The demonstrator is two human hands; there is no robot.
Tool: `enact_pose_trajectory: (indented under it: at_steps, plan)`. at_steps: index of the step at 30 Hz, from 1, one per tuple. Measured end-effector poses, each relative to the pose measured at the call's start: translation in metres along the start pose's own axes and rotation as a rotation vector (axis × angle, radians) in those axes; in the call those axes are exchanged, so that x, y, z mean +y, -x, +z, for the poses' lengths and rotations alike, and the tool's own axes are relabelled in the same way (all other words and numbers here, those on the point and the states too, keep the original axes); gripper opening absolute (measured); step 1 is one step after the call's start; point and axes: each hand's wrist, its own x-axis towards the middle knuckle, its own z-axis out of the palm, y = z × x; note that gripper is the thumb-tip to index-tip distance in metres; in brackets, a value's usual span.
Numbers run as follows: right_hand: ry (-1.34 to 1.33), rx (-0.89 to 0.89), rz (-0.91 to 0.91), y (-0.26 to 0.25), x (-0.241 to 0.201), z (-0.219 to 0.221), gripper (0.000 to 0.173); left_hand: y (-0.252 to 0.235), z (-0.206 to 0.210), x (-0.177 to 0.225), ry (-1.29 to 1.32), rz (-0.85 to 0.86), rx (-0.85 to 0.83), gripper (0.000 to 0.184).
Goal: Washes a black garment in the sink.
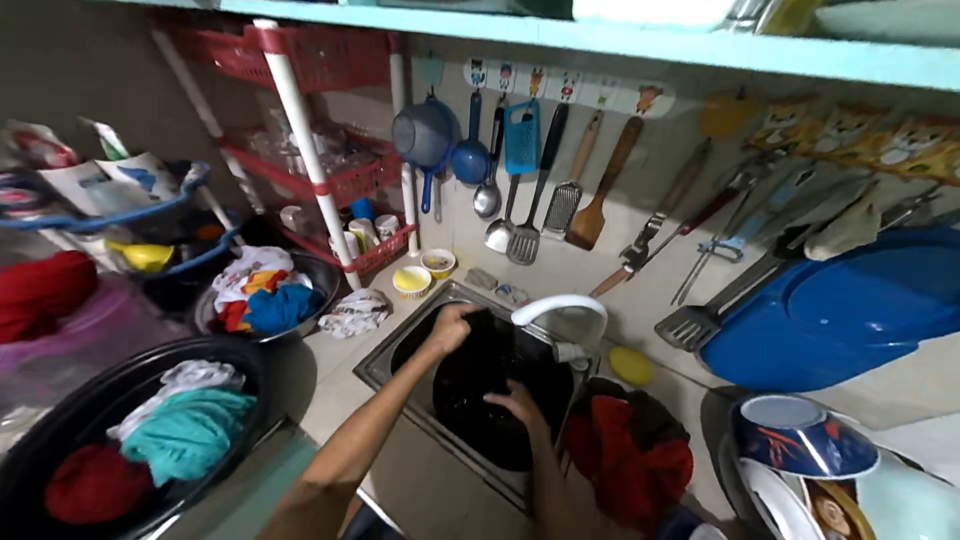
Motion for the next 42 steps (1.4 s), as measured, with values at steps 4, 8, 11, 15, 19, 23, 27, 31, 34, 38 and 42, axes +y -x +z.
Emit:
enact_pose_trajectory:
  at_steps: [4, 8, 11, 15, 19, 23, 27, 31, 34, 38, 42]
  plan:
    - [-0.574, 0.208, -0.290, 0.009, 0.014, -0.025, 0.041, -0.011, -0.005, -0.044, 0.546, -0.165, 0.301, 0.029]
    - [-1.044, 0.296, -0.456, -0.007, -0.012, -0.002, 0.054, -0.007, 0.038, -0.087, 0.914, -0.567, 0.164, 0.039]
    - [-0.891, 0.425, -0.446, 0.005, -0.060, 0.023, 0.022, 0.006, 0.089, -0.093, 0.778, -0.746, 0.045, 0.040]
    - [-0.426, 0.570, -0.635, 0.022, -0.088, 0.046, 0.018, 0.003, 0.118, -0.124, 0.589, -0.489, 0.194, 0.034]
    - [-0.122, 0.681, -0.424, 0.010, -0.089, 0.033, 0.027, -0.001, 0.116, -0.091, 0.381, -0.545, 0.152, 0.039]
    - [0.008, 0.557, -0.058, -0.020, -0.057, 0.004, 0.053, 0.009, 0.102, -0.050, 0.261, -0.726, 0.010, 0.040]
    - [0.042, 0.702, -0.018, 0.000, -0.026, -0.021, 0.056, -0.003, 0.028, -0.062, 0.008, -0.534, -0.240, 0.039]
    - [-0.291, 0.871, 0.080, 0.021, -0.035, -0.070, 0.057, -0.016, -0.035, -0.092, -0.154, -0.453, -0.438, 0.036]
    - [-0.638, 0.791, 0.016, 0.025, -0.052, -0.094, 0.060, -0.009, -0.050, -0.081, -0.029, -0.431, -0.478, 0.029]
    - [-0.897, 0.637, -0.133, 0.006, -0.059, -0.089, 0.057, 0.008, -0.028, -0.093, 0.472, -0.388, -0.200, 0.045]
    - [-0.147, 0.193, -0.253, -0.005, -0.043, -0.065, 0.056, 0.030, 0.041, -0.101, -0.088, -0.738, -0.472, 0.078]
